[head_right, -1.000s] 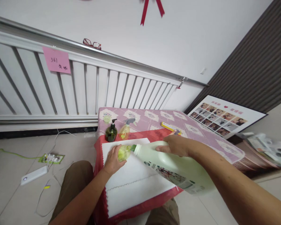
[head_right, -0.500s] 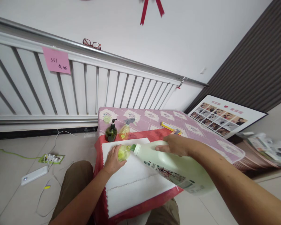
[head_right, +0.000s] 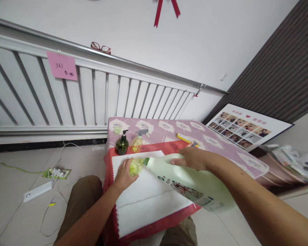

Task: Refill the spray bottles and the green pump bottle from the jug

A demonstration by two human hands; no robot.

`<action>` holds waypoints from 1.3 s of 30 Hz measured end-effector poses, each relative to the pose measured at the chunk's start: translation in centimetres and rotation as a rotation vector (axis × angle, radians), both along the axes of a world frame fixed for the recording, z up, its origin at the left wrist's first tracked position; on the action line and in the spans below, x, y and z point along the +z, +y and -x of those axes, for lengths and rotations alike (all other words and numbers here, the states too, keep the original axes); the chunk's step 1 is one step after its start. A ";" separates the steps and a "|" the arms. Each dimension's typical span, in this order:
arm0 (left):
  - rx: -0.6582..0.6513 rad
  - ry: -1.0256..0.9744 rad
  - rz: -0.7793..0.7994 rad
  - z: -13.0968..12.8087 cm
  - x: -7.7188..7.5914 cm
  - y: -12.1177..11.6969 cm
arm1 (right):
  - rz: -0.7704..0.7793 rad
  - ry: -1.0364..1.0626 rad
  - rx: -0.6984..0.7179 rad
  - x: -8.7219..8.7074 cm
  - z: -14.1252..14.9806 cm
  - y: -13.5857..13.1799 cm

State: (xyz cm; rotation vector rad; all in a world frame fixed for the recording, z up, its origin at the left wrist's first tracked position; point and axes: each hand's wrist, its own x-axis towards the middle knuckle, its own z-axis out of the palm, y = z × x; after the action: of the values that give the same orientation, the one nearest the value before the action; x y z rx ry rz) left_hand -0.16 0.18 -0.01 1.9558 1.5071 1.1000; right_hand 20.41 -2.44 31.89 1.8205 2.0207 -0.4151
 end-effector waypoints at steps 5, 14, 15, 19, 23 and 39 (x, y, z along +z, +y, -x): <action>-0.003 0.001 -0.001 0.0 0.0 0.0 | 0.012 0.009 -0.008 -0.4 -0.5 0.3; -0.001 -0.001 0.012 0.0 0.0 0.0 | -0.024 0.056 -0.042 -0.5 -0.5 0.3; -0.002 -0.001 0.013 0.0 0.0 0.0 | -0.022 0.058 -0.044 -0.4 -0.5 0.3; -0.005 -0.001 0.014 0.0 0.0 0.0 | -0.018 0.062 -0.052 -0.5 -0.4 0.2; -0.008 -0.002 0.011 0.0 0.1 0.0 | -0.019 0.068 -0.056 -0.6 -0.6 0.5; -0.005 -0.005 0.011 0.0 0.0 0.0 | -0.023 0.063 -0.048 -0.8 -0.9 0.6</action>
State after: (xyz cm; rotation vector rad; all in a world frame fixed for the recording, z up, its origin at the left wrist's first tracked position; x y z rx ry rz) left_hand -0.12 0.19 0.01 1.9472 1.5019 1.0917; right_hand 21.27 -1.82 31.13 1.8951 2.0343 -0.4700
